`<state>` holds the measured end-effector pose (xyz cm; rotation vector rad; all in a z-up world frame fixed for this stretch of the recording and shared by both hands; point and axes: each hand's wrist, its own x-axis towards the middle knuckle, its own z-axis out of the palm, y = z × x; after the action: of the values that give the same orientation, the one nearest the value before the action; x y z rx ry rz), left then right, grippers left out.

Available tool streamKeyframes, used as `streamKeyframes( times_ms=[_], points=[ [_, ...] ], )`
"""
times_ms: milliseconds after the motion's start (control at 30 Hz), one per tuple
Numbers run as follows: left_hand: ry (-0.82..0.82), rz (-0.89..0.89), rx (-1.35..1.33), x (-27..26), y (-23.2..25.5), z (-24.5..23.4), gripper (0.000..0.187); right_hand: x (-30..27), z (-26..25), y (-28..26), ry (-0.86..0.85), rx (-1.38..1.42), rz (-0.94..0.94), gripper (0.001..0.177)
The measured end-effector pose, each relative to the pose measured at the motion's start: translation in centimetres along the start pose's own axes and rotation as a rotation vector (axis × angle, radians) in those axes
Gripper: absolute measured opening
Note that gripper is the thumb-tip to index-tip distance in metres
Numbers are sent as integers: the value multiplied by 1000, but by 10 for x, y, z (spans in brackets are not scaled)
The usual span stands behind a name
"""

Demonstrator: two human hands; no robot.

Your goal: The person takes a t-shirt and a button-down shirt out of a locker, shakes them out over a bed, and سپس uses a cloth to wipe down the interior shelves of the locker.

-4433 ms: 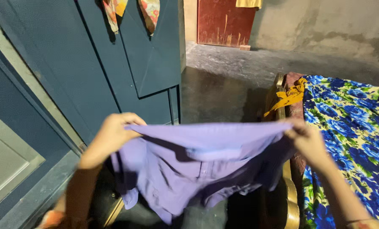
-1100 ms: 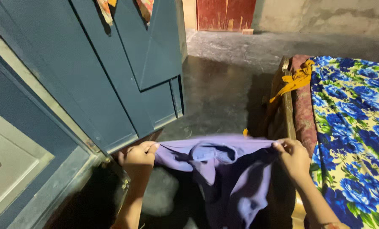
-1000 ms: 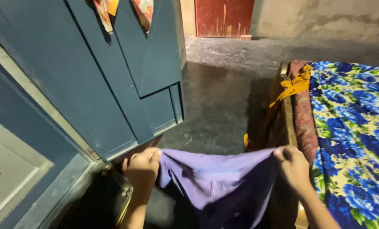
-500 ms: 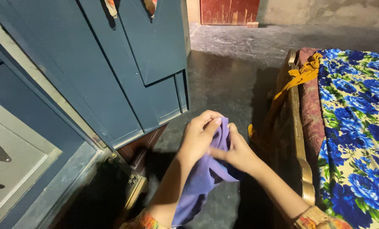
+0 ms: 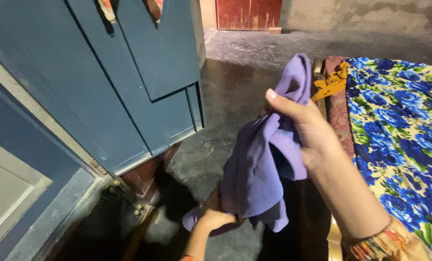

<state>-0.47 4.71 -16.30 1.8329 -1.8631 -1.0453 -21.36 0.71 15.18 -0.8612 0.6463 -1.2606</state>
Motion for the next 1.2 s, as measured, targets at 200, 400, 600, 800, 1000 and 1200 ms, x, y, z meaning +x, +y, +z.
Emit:
streamKeyframes(
  times_ms=[200, 400, 600, 800, 1000, 1200],
  points=[
    [272, -396, 149, 13, -50, 25, 62, -2, -66, 2, 144, -876, -445, 57],
    [595, -404, 157, -21, -57, 15, 64, -52, -222, 99, 120, -1039, -189, 81],
    [841, 8, 266, -24, -4, -23, 78, -86, -285, 133, 131, -1552, -437, 95],
    [929, 229, 448, -29, 46, -36, 82, -94, -266, 94, 337, -1772, -327, 106],
    [862, 186, 563, -33, 68, -61, 87, -94, -254, 90, 345, -1790, -285, 105],
    [762, 205, 503, -20, 69, -92, 95, -90, -222, 89, 420, -1834, -254, 107]
  ],
)
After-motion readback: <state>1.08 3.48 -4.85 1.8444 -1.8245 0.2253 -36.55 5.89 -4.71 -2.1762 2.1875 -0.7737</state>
